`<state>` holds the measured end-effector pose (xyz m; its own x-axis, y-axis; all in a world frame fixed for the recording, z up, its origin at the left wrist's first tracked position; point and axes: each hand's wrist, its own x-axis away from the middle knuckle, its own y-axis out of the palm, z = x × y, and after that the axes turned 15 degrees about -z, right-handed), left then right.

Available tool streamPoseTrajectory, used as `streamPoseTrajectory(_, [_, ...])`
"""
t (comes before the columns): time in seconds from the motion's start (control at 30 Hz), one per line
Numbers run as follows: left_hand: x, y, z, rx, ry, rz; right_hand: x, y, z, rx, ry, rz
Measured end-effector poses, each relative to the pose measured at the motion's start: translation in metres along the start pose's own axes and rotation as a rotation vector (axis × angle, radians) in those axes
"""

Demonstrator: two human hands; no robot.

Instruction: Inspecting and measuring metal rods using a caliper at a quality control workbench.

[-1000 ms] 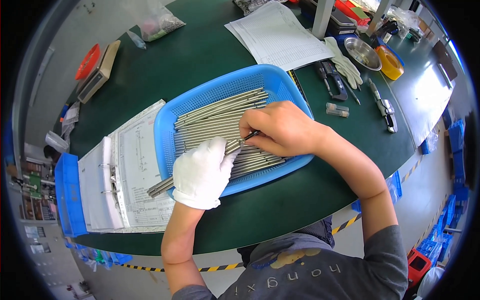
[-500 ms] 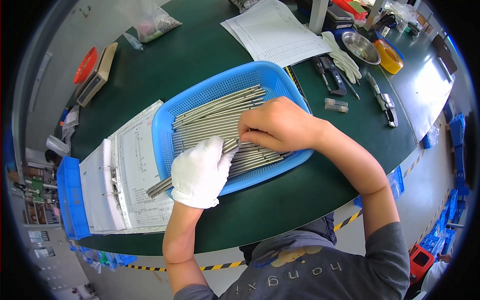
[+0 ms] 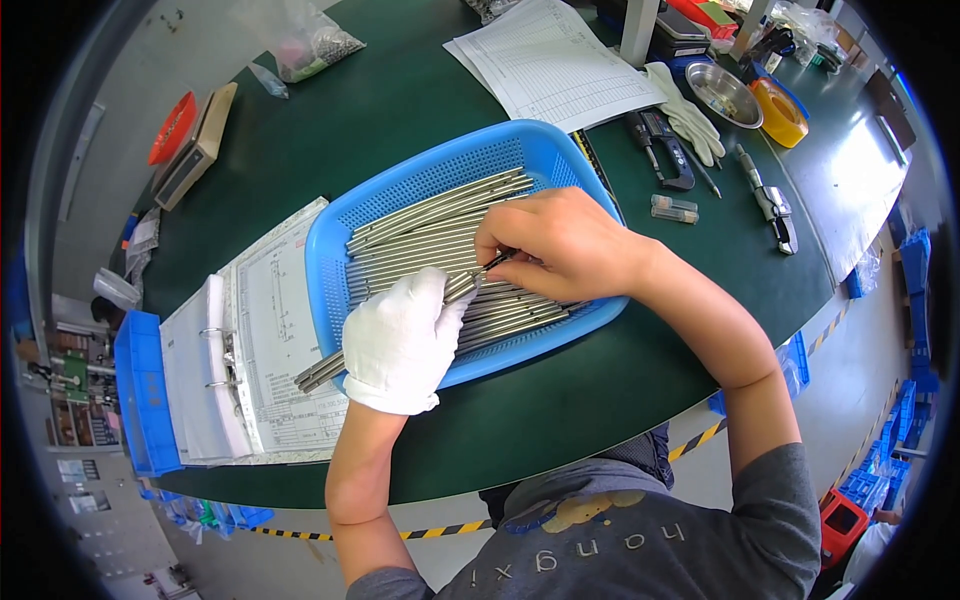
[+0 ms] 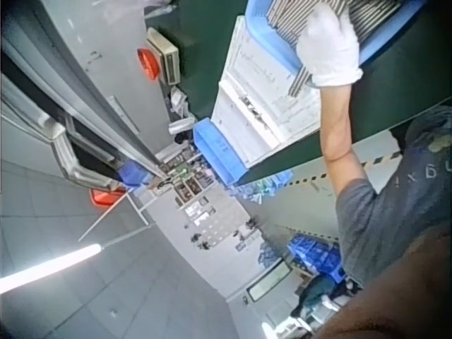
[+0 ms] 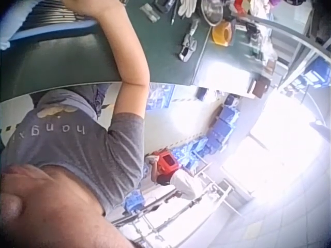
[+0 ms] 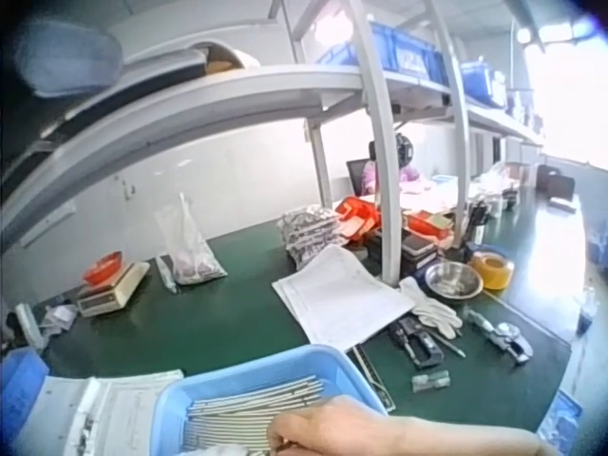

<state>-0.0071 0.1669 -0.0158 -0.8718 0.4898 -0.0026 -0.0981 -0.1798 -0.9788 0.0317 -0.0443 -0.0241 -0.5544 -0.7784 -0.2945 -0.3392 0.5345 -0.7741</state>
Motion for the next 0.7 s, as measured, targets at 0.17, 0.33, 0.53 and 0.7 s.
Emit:
streamPoseTrajectory(0.17, [-0.0006, -0.0014, 0.0015, -0.017, 0.005, 0.006, 0.0013, 0.0005, 0.0042, 0.118, 0.022, -0.089])
streamPoseTrajectory(0.33, [0.0001, -0.0009, 0.0006, -0.002, 0.003, 0.008, -0.0008, 0.0006, 0.0021, 0.016, 0.001, 0.056])
streamPoseTrajectory(0.53, [0.0011, -0.0016, 0.0018, -0.015, -0.01, 0.003, 0.0023, -0.0003, -0.0021, 0.034, -0.046, -0.018])
streamPoseTrajectory(0.7, [0.0002, -0.0009, 0.0017, -0.025, 0.004, 0.009, 0.0021, 0.001, 0.0011, 0.042, -0.068, 0.001])
